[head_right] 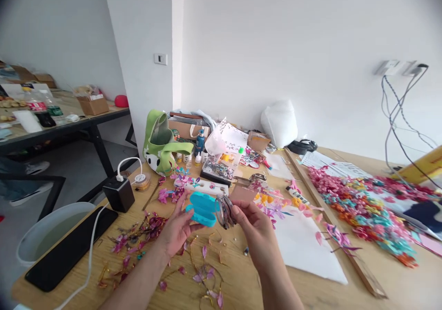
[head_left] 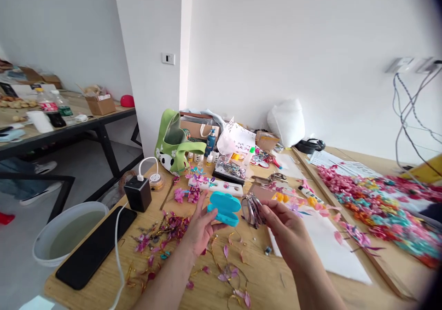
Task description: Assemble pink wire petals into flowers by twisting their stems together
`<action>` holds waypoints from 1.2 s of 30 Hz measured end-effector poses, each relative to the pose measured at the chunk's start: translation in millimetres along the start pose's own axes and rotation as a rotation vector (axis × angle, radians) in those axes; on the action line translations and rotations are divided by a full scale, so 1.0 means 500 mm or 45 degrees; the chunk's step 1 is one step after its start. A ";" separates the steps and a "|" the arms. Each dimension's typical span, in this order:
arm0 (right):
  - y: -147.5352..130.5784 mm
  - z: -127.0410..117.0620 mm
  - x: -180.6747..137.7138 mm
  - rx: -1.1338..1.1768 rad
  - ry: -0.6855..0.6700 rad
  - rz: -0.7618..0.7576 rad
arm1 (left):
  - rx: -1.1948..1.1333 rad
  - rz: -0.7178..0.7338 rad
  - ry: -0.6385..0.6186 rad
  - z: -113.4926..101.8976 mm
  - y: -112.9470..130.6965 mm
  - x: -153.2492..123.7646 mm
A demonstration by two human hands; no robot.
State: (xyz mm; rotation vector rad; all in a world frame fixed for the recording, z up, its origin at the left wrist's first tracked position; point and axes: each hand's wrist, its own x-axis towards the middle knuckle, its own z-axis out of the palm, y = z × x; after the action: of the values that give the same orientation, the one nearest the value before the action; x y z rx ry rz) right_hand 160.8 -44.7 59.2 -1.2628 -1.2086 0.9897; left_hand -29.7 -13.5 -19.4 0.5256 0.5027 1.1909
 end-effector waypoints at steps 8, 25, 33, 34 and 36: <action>0.040 -0.114 -0.121 -0.313 -0.005 0.253 | 0.126 0.092 0.027 0.000 -0.001 0.003; 0.138 -0.115 -0.192 -0.451 -0.075 0.282 | 0.416 0.370 0.132 -0.020 -0.002 0.021; 0.169 -0.122 -0.189 -0.488 -0.126 0.317 | 0.695 0.364 0.137 -0.036 -0.023 0.026; 0.172 -0.123 -0.188 -0.494 -0.130 0.317 | 0.730 0.372 0.159 -0.038 -0.022 0.027; 0.173 -0.124 -0.187 -0.507 -0.142 0.309 | 0.845 0.404 0.226 -0.042 -0.019 0.028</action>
State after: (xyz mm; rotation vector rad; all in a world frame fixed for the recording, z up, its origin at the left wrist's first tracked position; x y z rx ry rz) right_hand 216.8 -138.1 -31.7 -1.7173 -1.4087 1.0354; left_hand -31.5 -0.3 -43.0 1.1024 1.0073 1.3712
